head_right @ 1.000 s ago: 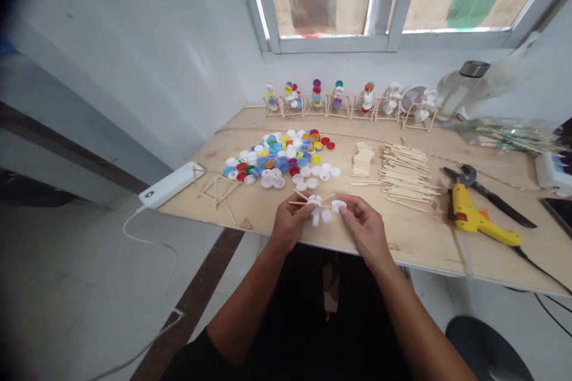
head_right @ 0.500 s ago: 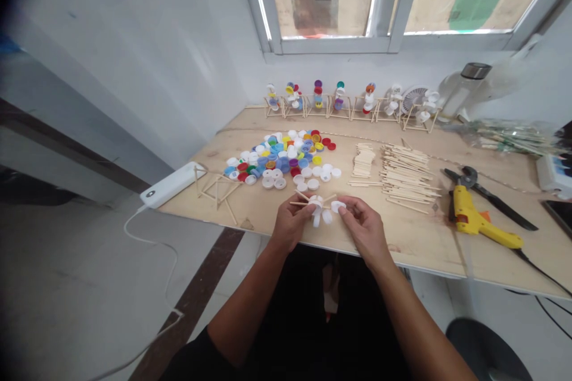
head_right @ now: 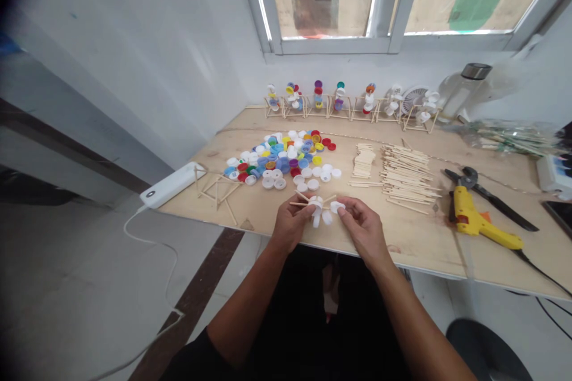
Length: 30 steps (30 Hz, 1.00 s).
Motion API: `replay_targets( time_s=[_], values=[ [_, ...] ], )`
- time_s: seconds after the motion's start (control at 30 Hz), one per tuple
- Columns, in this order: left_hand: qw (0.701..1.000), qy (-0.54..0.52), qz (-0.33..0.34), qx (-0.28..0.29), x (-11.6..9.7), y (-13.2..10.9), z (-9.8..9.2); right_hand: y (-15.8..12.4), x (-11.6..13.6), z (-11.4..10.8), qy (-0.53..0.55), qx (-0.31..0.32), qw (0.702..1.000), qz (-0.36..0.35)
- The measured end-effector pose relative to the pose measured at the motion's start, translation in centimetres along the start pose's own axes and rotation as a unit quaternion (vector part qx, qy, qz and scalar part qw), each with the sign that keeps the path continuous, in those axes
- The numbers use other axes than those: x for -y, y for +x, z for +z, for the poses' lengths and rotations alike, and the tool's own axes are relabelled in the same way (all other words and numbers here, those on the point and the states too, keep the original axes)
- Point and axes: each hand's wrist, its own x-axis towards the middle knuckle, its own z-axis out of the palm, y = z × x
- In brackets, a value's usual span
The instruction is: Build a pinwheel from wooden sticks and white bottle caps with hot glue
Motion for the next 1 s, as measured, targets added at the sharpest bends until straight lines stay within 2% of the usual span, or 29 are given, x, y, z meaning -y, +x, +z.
replay_targets(
  time_s=[0.5, 1.0],
  values=[
    [1.0, -0.004, -0.005, 0.002, -0.1, -0.08, 0.08, -0.12, -0.39, -0.18, -0.026, -0.003, 1.0, 0.01],
    [1.0, -0.014, -0.001, 0.006, 0.02, -0.07, 0.05, -0.29, -0.13, 0.18, 0.014, -0.02, 1.0, 0.008]
  ],
)
